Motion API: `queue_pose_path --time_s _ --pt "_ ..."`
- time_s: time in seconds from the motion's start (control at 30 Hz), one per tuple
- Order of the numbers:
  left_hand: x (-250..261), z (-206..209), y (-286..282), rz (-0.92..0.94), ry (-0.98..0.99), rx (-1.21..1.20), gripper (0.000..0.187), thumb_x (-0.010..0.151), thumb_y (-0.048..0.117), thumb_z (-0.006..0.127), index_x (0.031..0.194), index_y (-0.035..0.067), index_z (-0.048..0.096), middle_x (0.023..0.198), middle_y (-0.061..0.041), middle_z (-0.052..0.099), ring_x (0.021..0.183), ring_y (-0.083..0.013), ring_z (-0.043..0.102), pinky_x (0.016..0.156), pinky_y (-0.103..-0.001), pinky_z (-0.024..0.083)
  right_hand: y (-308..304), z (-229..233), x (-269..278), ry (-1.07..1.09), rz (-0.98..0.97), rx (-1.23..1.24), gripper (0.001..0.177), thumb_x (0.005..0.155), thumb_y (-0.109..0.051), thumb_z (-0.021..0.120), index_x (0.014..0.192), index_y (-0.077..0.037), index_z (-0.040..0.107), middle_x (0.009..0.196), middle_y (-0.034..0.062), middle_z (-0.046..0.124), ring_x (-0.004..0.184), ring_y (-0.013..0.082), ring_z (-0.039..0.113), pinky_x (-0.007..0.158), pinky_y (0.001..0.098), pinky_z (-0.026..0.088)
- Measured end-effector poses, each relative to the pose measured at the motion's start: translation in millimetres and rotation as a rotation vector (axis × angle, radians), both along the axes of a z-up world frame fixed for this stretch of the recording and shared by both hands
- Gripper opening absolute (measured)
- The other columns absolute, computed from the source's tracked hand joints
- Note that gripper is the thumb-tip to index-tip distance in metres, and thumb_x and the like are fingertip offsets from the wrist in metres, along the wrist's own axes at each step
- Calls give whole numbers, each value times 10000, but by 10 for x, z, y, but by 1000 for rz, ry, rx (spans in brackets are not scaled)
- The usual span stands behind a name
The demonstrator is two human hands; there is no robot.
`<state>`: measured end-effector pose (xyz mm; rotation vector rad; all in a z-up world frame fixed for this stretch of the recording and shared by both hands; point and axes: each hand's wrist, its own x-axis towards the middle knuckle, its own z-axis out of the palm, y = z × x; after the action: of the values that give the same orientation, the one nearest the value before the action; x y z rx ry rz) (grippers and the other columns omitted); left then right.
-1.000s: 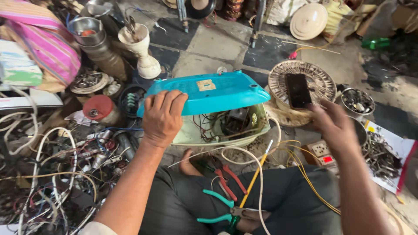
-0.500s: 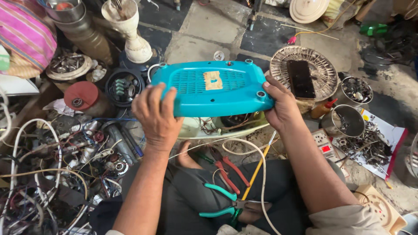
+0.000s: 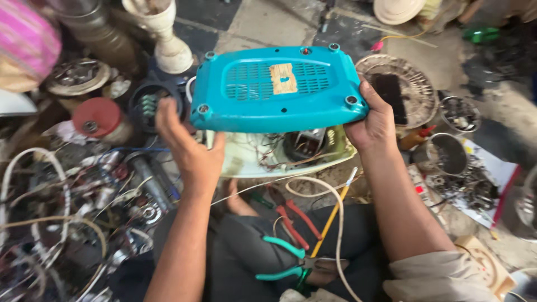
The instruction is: The person disassembles and repairs a food mixer by removing its blue housing, disconnecting internal wiring with pliers, and testing the motor components.
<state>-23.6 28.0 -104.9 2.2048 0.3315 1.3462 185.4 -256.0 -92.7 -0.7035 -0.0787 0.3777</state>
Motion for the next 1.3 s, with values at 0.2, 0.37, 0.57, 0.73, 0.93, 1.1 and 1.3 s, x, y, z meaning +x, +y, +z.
queue_pose_path --time_s 0.2,0.37,0.57,0.73,0.93,1.1,1.3 --pt "-75 -61 -394 -438 383 42 292 866 133 747 1134 31 689 1101 -147 710 1046 -365 661 874 -449 528 -457 -29 207 30 -224 41 221 1023 -177 636 1201 -45 643 1203 116 707 1124 284 686 1103 517 536" --pt "28 -68 -457 -540 680 4 204 889 191 706 1053 83 762 1002 -100 738 927 -357 683 805 -467 529 -615 -124 171 82 -274 59 221 1014 -171 645 1195 -45 659 1176 94 729 1088 267 713 1085 486 569" --pt "156 -240 -342 -578 880 -225 197 830 218 774 992 110 800 1015 -96 768 940 -310 723 833 -421 560 -561 -206 28 88 -223 49 259 1023 -184 657 1240 -44 652 1218 93 725 1138 261 693 1119 469 534" --pt "382 -284 -270 -580 1070 -325 394 686 225 872 1060 139 780 1014 -122 759 957 -295 731 846 -405 569 -363 -164 -120 96 -144 29 354 976 -210 641 1295 -58 633 1280 101 701 1209 283 658 1148 504 481" --pt "527 -294 -340 -536 1181 -200 299 692 229 876 949 104 786 949 -132 772 961 -321 727 852 -443 557 -293 -198 -126 0 -89 48 356 1022 -195 649 1347 -51 622 1364 103 670 1308 281 622 1236 484 444" --pt "501 -224 -361 -563 1137 -85 178 761 209 824 901 105 792 932 -151 756 943 -351 714 840 -467 546 -266 -201 -116 7 -85 49 362 1008 -198 658 1339 -54 625 1354 105 676 1298 284 626 1229 497 451" --pt "508 -67 -373 -636 1184 147 153 797 116 746 941 113 798 938 -167 749 955 -354 715 833 -471 548 -311 -144 -120 -38 -73 52 408 1003 -202 668 1374 -48 603 1370 106 667 1315 286 618 1228 500 453"
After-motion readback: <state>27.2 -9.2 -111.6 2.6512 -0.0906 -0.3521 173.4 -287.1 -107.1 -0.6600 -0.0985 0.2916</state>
